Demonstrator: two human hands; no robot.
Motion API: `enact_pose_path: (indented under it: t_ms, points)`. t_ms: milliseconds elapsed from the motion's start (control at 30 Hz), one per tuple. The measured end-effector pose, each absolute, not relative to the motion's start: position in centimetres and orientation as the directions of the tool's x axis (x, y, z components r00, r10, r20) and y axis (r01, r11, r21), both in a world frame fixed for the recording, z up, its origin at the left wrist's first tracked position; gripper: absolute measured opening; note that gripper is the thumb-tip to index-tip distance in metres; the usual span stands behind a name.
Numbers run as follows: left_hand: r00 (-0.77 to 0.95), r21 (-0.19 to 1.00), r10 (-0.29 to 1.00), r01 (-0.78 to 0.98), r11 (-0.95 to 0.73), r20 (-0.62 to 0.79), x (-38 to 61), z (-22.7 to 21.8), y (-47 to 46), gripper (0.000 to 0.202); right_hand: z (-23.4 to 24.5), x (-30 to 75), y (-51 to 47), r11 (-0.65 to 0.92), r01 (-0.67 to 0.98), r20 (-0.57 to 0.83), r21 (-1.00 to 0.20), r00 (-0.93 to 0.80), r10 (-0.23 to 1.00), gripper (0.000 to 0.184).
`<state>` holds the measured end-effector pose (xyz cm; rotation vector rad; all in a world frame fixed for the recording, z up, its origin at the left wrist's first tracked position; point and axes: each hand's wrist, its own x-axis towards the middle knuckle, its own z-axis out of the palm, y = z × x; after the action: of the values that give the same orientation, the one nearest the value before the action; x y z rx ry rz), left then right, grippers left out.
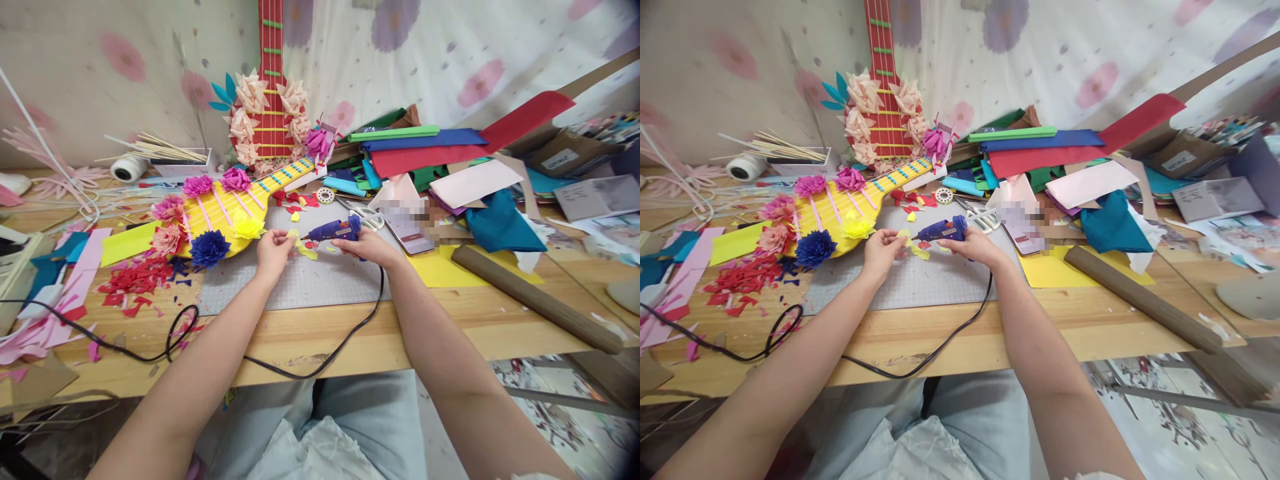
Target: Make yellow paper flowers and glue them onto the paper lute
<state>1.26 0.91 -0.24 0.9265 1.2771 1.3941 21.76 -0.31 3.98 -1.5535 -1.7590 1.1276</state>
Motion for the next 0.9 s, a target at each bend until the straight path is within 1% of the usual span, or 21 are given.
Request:
enact_pose_path:
  t_ms: [267, 500, 600, 700, 900]
  points:
    - [-0.213, 0.984, 0.973, -0.168, 0.05, -0.086, 1.2, -0.2, 0.8, 0.018, 3.7, 22.1, -0.2, -0.01, 0.541, -0.155, -0.841, -0.222, 0.963, 0.044]
    - [-0.216, 0.983, 0.971, -0.171, 0.062, -0.098, 1.2, -0.1, 0.9, 0.017, 3.7, 22.4, -0.1, -0.025, 0.562, -0.208, -0.827, -0.263, 0.942, 0.043]
    - [-0.208, 0.985, 0.973, -0.163, 0.062, -0.096, 1.2, 0.0, 0.8, 0.018, 3.9, 22.9, 0.0, 0.006, 0.524, -0.18, -0.851, -0.303, 0.936, 0.044]
    - [-0.178, 0.987, 0.978, -0.141, 0.081, -0.106, 1.1, 0.2, 0.7, 0.019, 4.1, 23.0, 0.0, 0.026, 0.467, -0.123, -0.884, -0.286, 0.95, 0.045]
    - [-0.13, 0.988, 0.985, -0.118, 0.103, -0.118, 1.0, 0.5, 0.4, 0.023, 4.0, 22.4, -0.1, 0.01, 0.498, -0.129, -0.867, -0.243, 0.962, 0.043]
